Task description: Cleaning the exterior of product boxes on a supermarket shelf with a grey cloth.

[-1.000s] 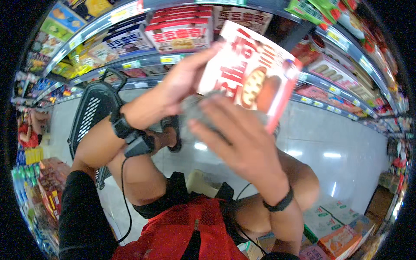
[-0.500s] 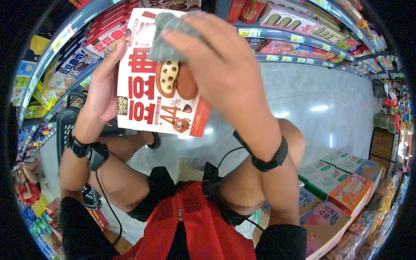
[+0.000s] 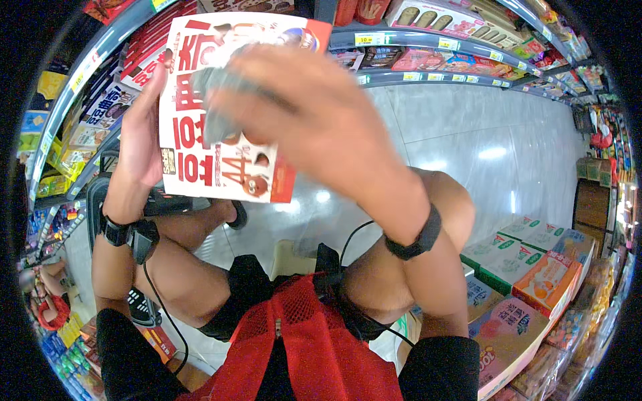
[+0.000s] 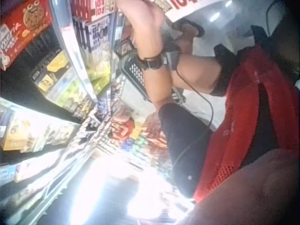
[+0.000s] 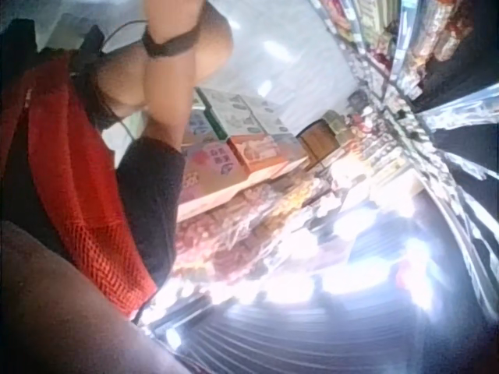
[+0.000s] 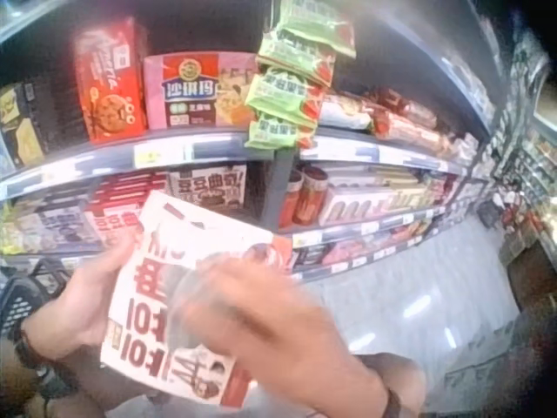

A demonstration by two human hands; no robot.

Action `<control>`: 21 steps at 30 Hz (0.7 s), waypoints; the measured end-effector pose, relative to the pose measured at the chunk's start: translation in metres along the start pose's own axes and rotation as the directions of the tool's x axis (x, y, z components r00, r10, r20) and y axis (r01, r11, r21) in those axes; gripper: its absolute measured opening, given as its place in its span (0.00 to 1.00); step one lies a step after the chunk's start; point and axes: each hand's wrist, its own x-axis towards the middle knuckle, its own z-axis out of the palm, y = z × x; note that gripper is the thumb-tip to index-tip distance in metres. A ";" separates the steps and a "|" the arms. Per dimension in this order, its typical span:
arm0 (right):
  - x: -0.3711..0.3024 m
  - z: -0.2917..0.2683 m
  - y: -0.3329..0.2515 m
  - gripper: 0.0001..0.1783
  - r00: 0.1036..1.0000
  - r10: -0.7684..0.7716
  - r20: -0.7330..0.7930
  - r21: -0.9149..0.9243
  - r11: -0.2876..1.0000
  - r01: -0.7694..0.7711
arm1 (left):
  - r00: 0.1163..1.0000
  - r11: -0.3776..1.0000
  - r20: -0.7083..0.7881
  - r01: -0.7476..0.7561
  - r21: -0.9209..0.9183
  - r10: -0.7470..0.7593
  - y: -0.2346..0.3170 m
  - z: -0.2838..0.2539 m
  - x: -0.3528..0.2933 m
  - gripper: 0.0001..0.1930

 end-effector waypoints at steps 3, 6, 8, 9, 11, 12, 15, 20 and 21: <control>0.004 -0.017 0.010 0.23 0.989 0.089 -0.118 -0.104 0.989 -0.101 | 0.999 0.999 0.016 0.040 0.013 -0.040 -0.005 0.008 -0.004 0.27; 0.006 -0.020 0.006 0.26 0.949 0.224 -0.223 -0.114 0.961 -0.253 | 1.000 0.999 -0.018 -0.004 0.045 0.005 -0.005 0.008 -0.004 0.26; 0.007 -0.021 0.006 0.26 0.926 0.268 -0.266 -0.123 0.943 -0.308 | 1.000 0.999 -0.010 -0.026 0.023 0.026 -0.002 0.008 -0.002 0.26; 0.004 -0.023 0.010 0.26 0.897 0.312 -0.314 -0.096 0.929 -0.357 | 0.999 0.999 -0.003 -0.046 0.001 0.046 -0.002 0.008 -0.001 0.25; 0.000 -0.030 0.014 0.26 0.863 0.353 -0.362 -0.065 0.914 -0.401 | 0.998 0.998 -0.025 -0.060 0.013 0.060 0.000 0.008 0.000 0.25; -0.003 -0.034 0.016 0.21 0.776 0.499 -0.385 0.045 0.850 -0.524 | 0.998 0.998 -0.017 -0.068 -0.001 0.068 0.000 0.006 0.001 0.25; -0.002 -0.037 0.016 0.18 0.619 0.688 -0.378 0.257 0.721 -0.644 | 0.997 0.997 -0.026 -0.076 -0.006 0.076 -0.002 0.004 0.004 0.25; 0.006 -0.022 -0.004 0.21 0.529 0.838 -0.133 0.601 0.493 -0.629 | 0.998 0.995 -0.026 -0.053 -0.088 0.051 0.000 0.003 0.005 0.25; 0.005 -0.015 -0.009 0.21 0.531 0.836 -0.138 0.601 0.497 -0.626 | 1.000 0.992 0.005 -0.016 -0.127 0.017 0.000 0.000 0.007 0.26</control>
